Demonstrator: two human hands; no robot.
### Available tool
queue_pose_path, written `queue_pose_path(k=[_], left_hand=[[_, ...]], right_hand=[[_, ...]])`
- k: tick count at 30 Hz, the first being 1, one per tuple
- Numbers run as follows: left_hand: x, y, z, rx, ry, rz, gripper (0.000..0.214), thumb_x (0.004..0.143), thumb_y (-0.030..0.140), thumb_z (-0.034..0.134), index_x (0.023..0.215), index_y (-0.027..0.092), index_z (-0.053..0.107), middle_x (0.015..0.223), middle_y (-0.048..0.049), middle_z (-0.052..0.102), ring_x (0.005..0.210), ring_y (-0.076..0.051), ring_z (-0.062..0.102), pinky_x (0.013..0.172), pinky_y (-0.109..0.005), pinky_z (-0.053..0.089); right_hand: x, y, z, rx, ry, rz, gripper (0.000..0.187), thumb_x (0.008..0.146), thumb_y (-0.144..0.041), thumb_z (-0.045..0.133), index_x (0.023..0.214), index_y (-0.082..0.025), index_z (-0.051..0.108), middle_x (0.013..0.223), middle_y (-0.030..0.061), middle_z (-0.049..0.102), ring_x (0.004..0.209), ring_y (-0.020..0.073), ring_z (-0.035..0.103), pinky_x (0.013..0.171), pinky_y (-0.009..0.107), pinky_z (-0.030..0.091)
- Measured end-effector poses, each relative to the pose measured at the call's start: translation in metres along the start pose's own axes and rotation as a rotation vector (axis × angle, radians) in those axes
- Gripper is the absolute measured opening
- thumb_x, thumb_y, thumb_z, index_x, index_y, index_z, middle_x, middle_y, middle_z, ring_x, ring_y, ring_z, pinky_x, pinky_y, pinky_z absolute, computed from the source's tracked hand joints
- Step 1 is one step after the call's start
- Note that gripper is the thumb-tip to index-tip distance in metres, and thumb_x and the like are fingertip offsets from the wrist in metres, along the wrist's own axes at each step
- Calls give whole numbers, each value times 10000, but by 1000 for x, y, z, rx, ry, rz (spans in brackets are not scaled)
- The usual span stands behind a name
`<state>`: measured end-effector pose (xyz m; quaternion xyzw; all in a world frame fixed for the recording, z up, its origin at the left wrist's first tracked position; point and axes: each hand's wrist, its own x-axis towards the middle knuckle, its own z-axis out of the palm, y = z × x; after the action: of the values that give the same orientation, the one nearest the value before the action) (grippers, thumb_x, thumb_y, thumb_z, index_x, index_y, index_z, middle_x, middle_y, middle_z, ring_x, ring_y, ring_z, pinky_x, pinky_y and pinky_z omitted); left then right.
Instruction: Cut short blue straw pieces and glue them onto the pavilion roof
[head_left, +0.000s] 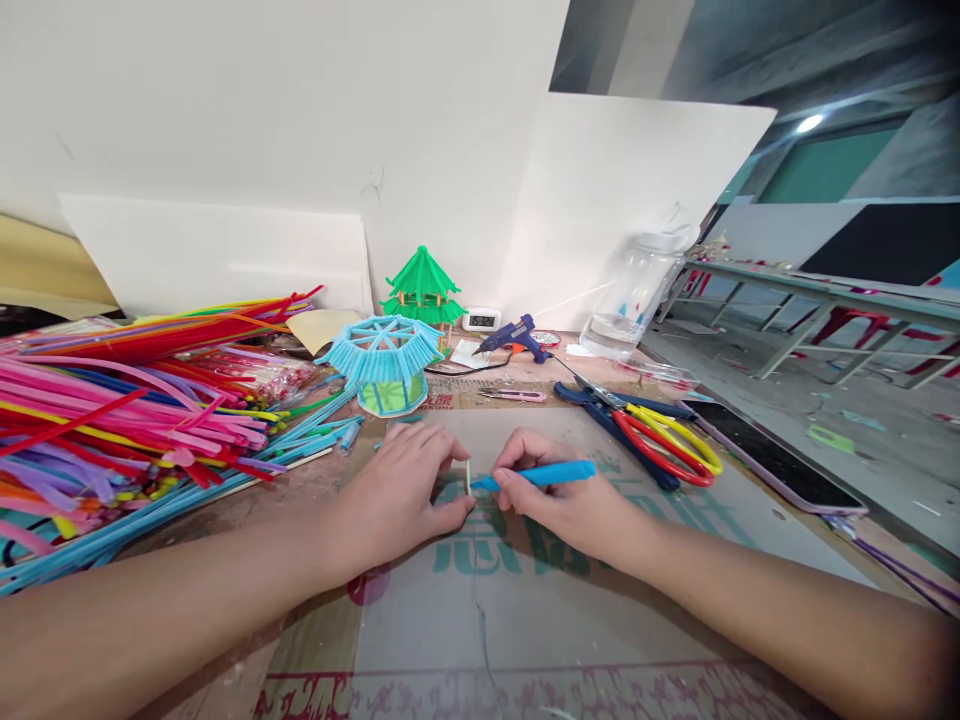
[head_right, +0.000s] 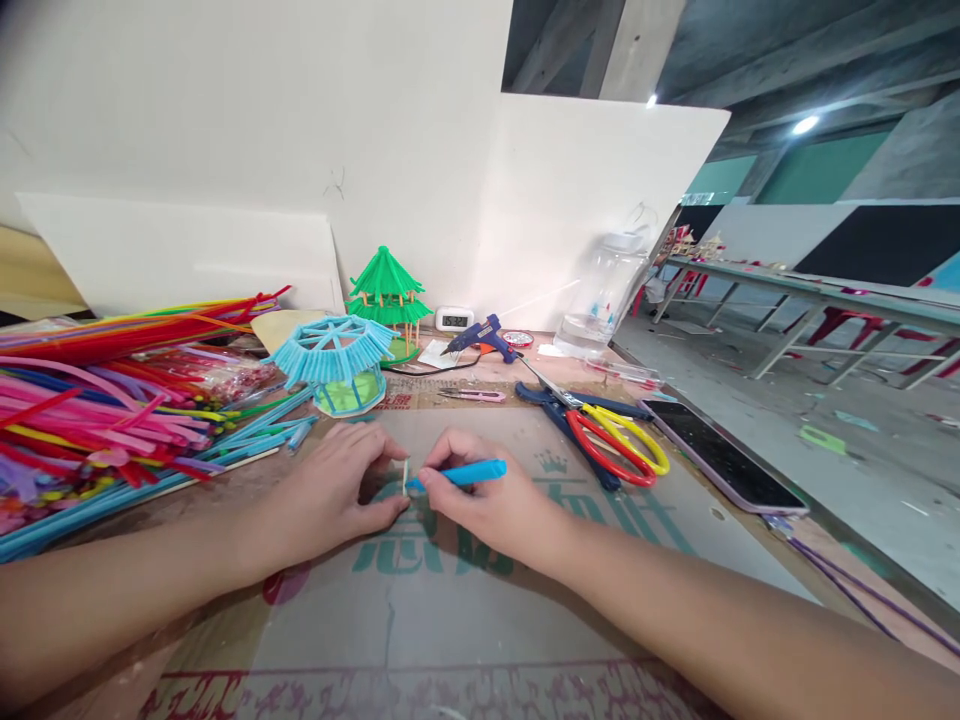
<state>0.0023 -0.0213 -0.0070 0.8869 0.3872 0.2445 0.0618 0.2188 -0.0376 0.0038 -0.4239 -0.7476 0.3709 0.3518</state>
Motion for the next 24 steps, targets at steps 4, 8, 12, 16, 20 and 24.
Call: queue_pose_path(k=[4,8,12,16,20,24], left_hand=[[0,-1,1,-14,5,-5,212,828,317,674,967,202,563,935,-33,614,940,-249,584,834,-386,457],[-1,-1,1,-17,5,-3,209,833,325,672,962,203,562,936,-36,616,940,-247,580,838,-391,458],[0,0,0,-8,-6,-2,228,832,325,684,975,202,556,924,-37,612,942,-253,583,836,-390,458],[0,0,-1,-4,-8,-6,233,839,331,682,985,200,557,920,-33,611,943,-251,582,844,-390,453],[1,0,-2,-13,-22,-7,214,837,323,675,972,201,561,928,-27,617,935,-245,578,856,-395,445],[2,1,-2,-9,-26,-6,195,846,303,659,982,198,567,932,-29,616,946,-249,577,855,-393,442]], right_hand=[[1,-1,1,19,34,-11,174,932,-372,569,849,-223,534,690,-9,628,591,134,559,546,265,450],[1,0,1,31,26,-2,191,927,-387,579,841,-225,528,686,-14,624,588,133,560,543,263,451],[0,2,0,2,1,4,186,909,-374,600,818,-225,535,663,-16,614,588,136,561,538,263,448],[-1,3,0,3,-6,4,181,922,-371,586,828,-226,532,676,-11,621,596,140,565,546,267,447],[0,3,0,80,0,-8,169,951,-377,567,884,-229,520,702,-15,629,616,134,563,576,263,454],[1,1,0,101,3,8,161,940,-374,589,918,-222,539,707,-13,631,614,133,568,578,261,456]])
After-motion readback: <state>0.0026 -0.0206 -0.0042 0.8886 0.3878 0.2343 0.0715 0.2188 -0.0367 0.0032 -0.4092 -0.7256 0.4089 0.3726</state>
